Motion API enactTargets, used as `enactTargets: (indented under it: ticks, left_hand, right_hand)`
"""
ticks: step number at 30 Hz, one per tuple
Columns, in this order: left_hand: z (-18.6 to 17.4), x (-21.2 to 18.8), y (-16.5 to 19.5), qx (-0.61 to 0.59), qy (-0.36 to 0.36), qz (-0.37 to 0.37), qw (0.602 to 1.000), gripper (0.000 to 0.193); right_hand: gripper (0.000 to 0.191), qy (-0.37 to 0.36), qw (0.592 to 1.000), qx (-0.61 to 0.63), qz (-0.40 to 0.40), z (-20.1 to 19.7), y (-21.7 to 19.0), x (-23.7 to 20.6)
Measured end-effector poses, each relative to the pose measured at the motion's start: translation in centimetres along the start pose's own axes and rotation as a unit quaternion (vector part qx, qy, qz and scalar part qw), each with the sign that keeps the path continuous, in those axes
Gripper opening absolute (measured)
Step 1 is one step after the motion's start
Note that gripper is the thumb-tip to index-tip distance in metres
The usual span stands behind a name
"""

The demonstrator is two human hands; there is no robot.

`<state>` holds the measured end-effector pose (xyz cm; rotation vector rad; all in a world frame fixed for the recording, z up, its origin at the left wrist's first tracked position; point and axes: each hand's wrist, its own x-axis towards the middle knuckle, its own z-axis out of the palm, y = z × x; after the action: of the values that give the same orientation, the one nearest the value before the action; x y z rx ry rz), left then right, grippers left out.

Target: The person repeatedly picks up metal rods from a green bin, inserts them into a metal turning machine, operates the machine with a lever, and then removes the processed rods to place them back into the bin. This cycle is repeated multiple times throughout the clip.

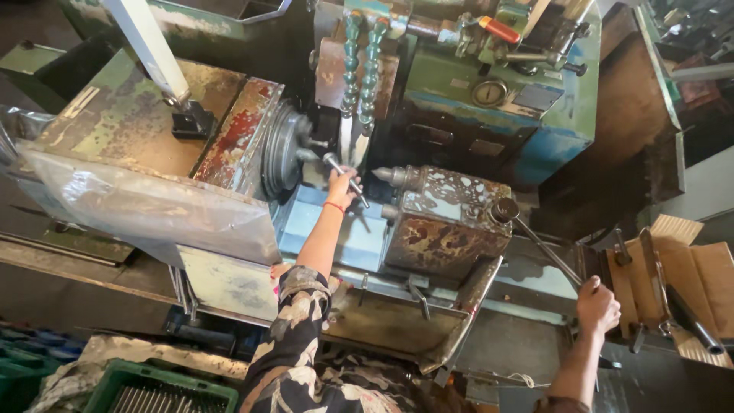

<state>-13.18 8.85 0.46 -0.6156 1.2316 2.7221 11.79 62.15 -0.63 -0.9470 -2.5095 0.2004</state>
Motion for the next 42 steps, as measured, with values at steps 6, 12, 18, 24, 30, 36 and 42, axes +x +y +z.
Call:
enactTargets:
  ticks: [6,12,18,24,30,36,42]
  left_hand:
    - [1.3,0.2,-0.4,0.033,-0.032,0.140,0.989,0.022]
    - [1.8,0.3,-0.6,0.052,-0.044,0.178,0.982,0.035]
    - [1.1,0.3,0.0,-0.094,-0.012,0.042,0.995,0.059]
    - [0.3,0.4,0.5,-0.142,0.029,0.061,0.988,0.069]
    - [0.0,0.8,0.6,-0.185,0.024,0.102,0.977,0.070]
    - [1.1,1.9,0.8,-0.201,0.028,0.113,0.973,0.071]
    - [1.6,2.6,0.9,-0.225,0.008,0.124,0.966,0.072]
  right_hand:
    - [0.050,0.065,0.997,0.024,0.022,0.7,-0.6,1.0]
    - [0.048,0.098,0.995,0.028,0.018,1.2,-0.7,1.0]
    - [0.049,0.105,0.994,0.029,0.010,1.2,-0.8,1.2]
    - [0.050,0.078,0.995,0.051,0.027,1.2,-0.9,1.4]
    - [0.050,0.061,0.995,0.076,0.016,0.8,-0.7,1.1]
    - [0.053,-0.024,0.998,0.027,0.048,0.7,-0.6,-0.4]
    - [0.060,-0.018,0.999,0.046,-0.001,1.0,-0.4,-0.2]
